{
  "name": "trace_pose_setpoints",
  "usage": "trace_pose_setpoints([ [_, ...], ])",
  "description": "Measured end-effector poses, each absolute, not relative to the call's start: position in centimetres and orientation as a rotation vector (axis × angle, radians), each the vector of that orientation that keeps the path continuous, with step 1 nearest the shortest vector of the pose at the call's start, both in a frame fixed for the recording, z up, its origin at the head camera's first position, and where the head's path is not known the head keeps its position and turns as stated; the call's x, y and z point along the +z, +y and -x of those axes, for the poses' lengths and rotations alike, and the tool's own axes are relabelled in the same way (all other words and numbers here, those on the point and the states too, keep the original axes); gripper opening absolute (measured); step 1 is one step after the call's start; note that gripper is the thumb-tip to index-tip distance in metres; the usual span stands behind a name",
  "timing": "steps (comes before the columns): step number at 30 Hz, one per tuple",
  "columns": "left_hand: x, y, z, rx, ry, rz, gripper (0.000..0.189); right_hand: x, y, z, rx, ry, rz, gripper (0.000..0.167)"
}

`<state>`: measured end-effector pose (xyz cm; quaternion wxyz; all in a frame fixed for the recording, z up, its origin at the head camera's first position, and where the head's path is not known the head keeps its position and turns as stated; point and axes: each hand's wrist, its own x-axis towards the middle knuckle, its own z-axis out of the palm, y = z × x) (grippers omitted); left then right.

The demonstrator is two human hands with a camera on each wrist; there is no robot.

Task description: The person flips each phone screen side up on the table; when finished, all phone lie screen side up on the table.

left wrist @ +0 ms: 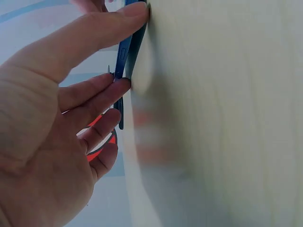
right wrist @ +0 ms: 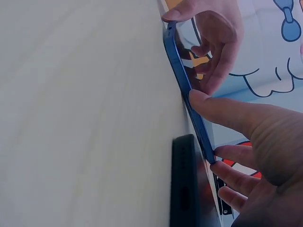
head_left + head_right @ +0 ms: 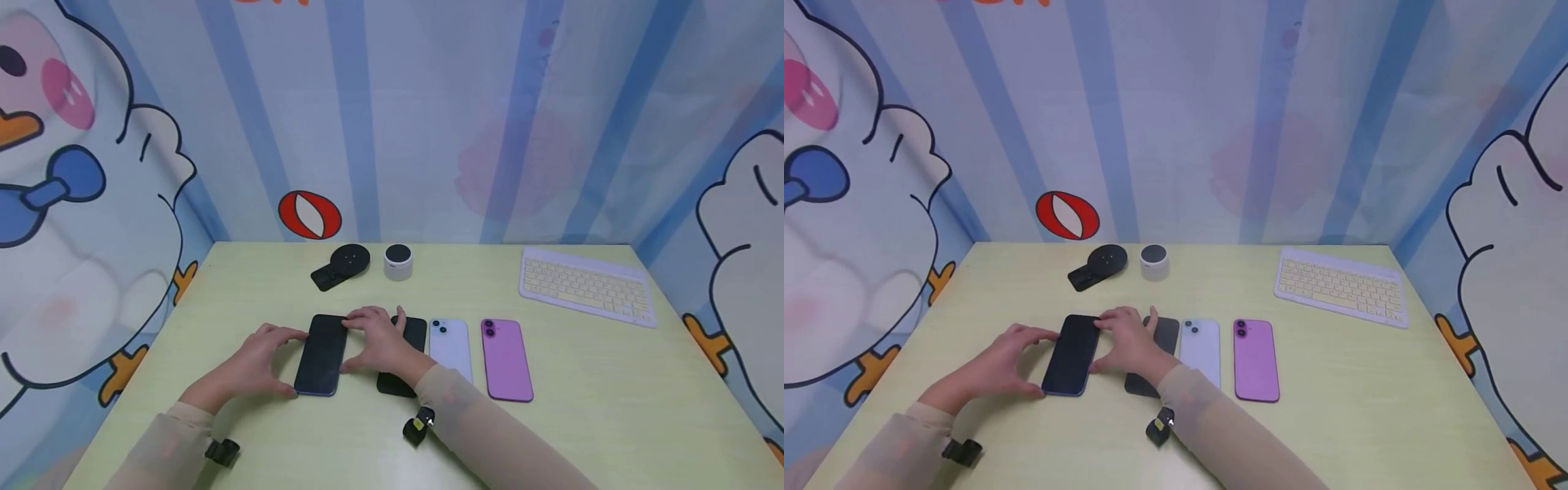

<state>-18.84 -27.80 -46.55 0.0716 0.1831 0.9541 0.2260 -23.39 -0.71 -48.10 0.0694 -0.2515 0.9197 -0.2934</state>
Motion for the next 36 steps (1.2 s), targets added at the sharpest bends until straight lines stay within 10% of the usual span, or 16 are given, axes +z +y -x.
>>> trace_pose_setpoints([
  [36, -46.1, -18.9, 19.0, 0.624, 2.879, -0.770, 0.065, -46.2, 10.4, 23.0, -0.815, 2.844, 0.861, 0.054],
])
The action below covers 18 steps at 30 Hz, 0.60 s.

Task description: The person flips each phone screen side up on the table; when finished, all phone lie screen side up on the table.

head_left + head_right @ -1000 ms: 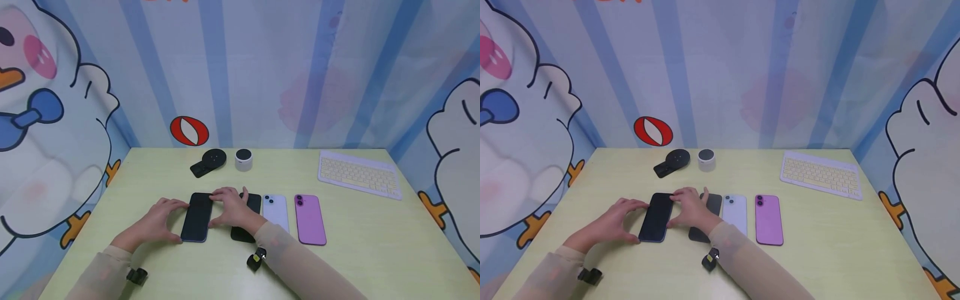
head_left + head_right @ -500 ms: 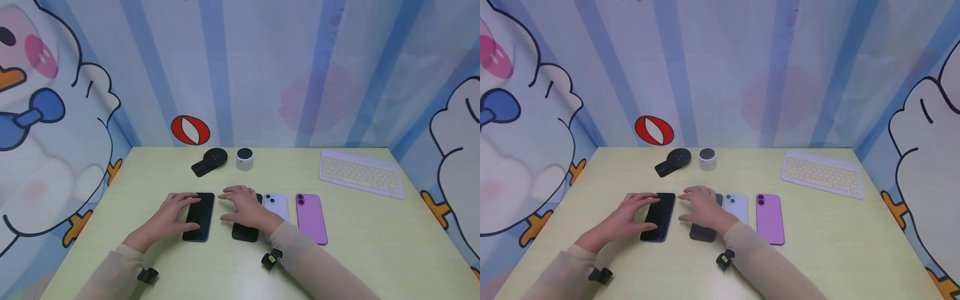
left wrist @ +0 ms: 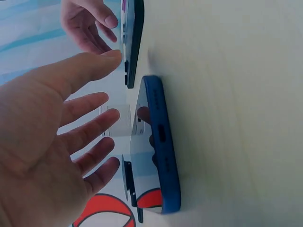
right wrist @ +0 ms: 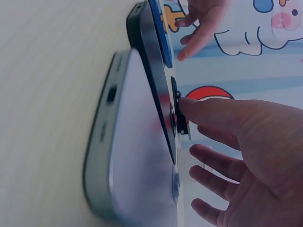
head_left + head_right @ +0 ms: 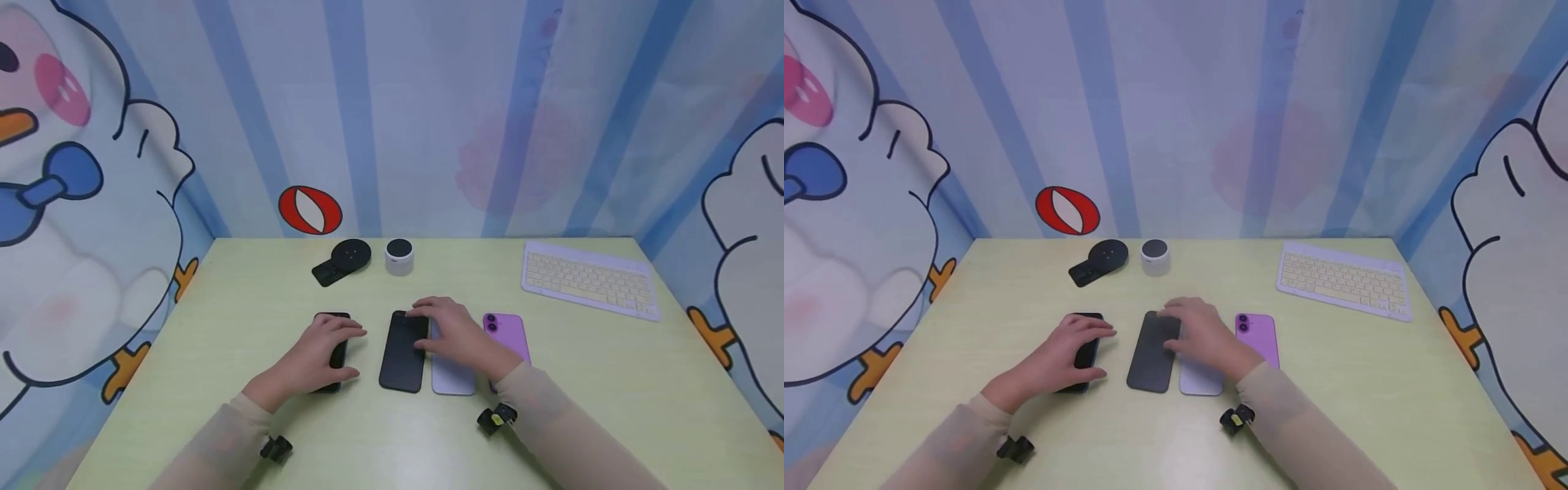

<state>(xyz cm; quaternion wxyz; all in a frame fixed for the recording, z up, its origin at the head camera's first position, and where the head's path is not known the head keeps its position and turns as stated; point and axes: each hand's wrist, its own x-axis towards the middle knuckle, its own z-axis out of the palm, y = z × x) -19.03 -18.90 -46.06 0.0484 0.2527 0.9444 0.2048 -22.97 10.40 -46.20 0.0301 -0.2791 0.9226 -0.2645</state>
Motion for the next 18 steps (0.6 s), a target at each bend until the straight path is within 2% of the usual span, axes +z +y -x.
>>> trace_pose_setpoints([
  [12, -46.3, -16.3, 19.1, 0.612, 2.808, -0.853, 0.073, -46.5, 11.7, 22.9, -0.680, 2.875, 0.821, 0.061],
  [18, -46.8, -15.5, 19.3, 0.534, 2.802, -0.891, 0.075, -46.4, 11.7, 22.7, -0.660, 2.864, 0.793, 0.058],
])
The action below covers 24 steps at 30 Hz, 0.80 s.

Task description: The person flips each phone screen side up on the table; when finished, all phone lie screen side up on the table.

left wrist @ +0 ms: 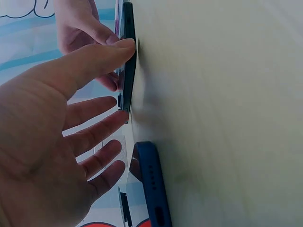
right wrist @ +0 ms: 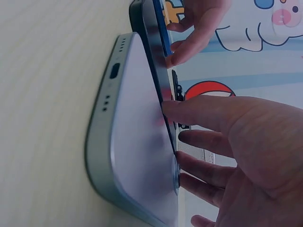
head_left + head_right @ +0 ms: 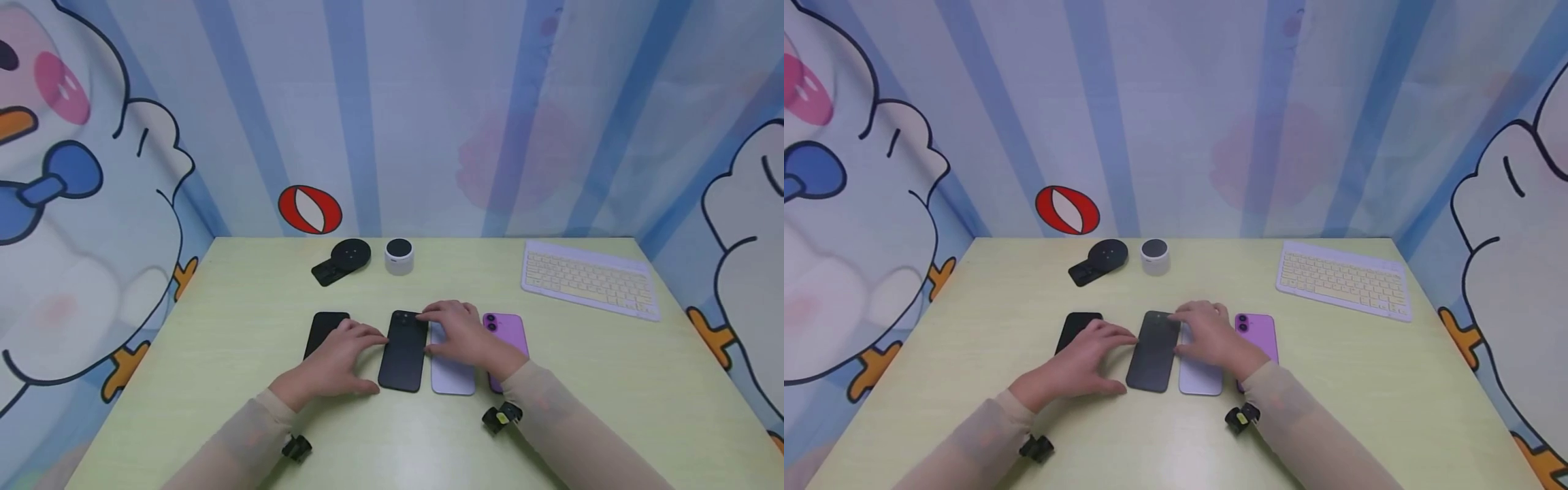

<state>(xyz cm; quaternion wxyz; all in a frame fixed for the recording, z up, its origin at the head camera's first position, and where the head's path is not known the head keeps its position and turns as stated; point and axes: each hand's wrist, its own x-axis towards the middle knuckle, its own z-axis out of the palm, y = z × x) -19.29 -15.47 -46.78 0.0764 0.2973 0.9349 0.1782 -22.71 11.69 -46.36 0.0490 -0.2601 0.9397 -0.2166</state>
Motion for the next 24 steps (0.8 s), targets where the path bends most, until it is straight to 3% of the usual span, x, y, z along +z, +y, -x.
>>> trace_pose_setpoints([
  [24, -46.6, -14.5, 19.1, 0.558, 2.836, -0.804, 0.071, -46.6, 10.7, 22.9, -0.742, 2.882, 0.676, 0.058],
])
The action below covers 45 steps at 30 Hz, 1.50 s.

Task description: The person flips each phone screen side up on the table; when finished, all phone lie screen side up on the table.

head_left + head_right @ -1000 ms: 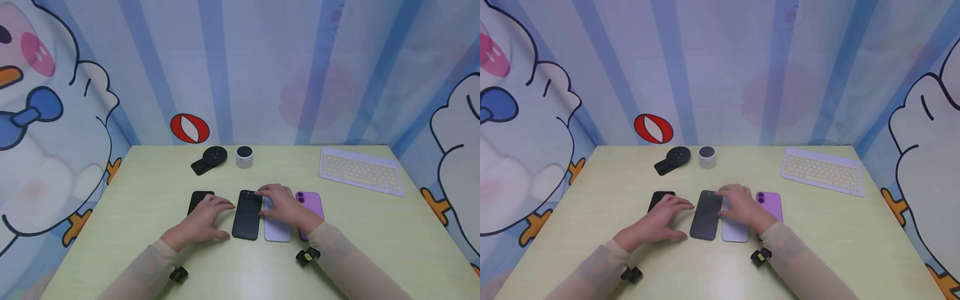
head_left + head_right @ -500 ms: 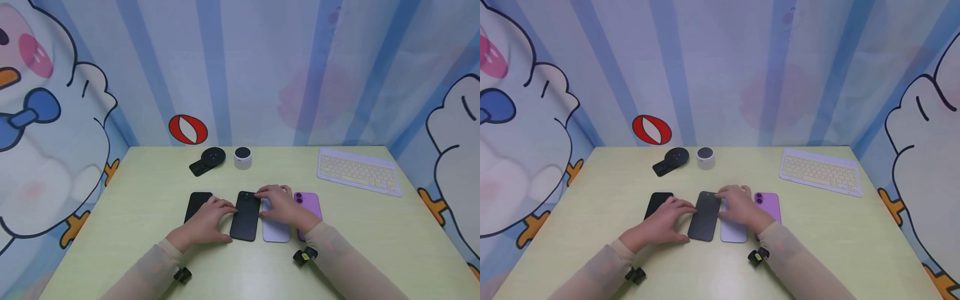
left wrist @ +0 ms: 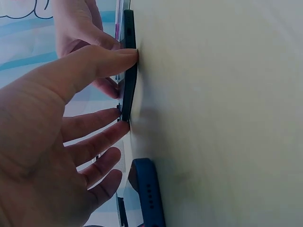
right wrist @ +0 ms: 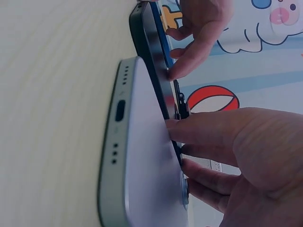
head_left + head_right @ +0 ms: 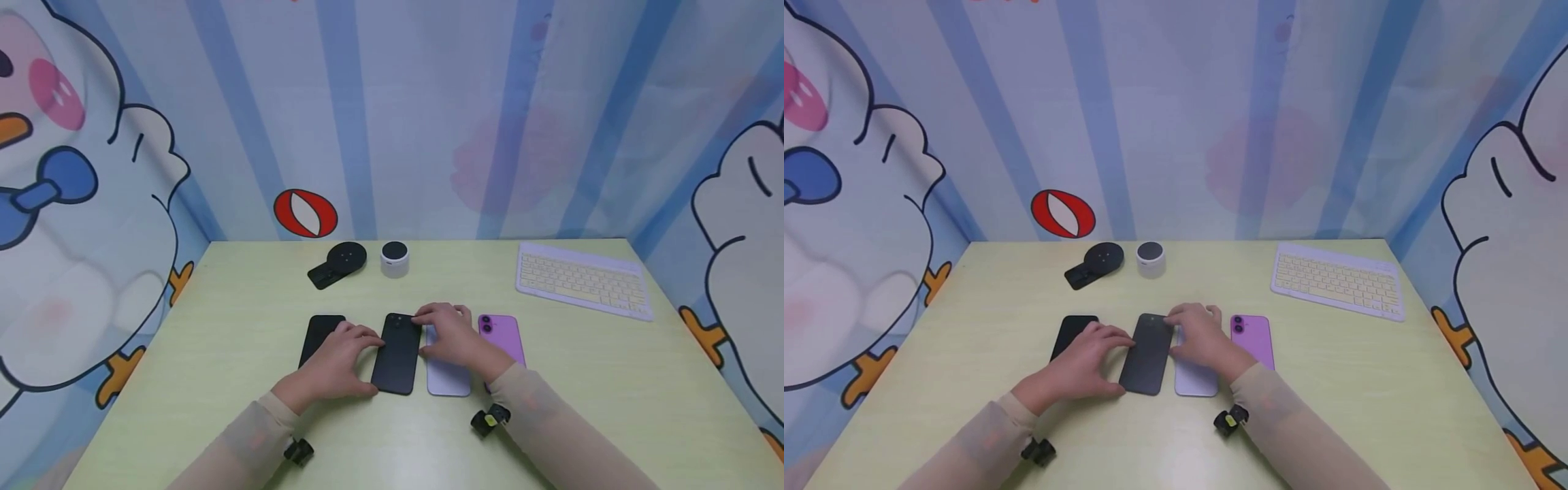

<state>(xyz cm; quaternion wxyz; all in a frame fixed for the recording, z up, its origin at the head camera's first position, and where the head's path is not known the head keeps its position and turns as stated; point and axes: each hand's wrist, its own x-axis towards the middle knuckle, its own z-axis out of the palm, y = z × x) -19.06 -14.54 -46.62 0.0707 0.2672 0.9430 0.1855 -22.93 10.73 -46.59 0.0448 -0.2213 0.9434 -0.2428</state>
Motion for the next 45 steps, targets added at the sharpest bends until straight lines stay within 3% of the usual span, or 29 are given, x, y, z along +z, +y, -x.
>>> trace_pose_setpoints([
  [45, -46.5, -15.3, 19.5, 0.603, 2.799, -0.794, 0.080, -46.7, 11.1, 22.5, -1.091, 2.888, 0.658, 0.065],
])
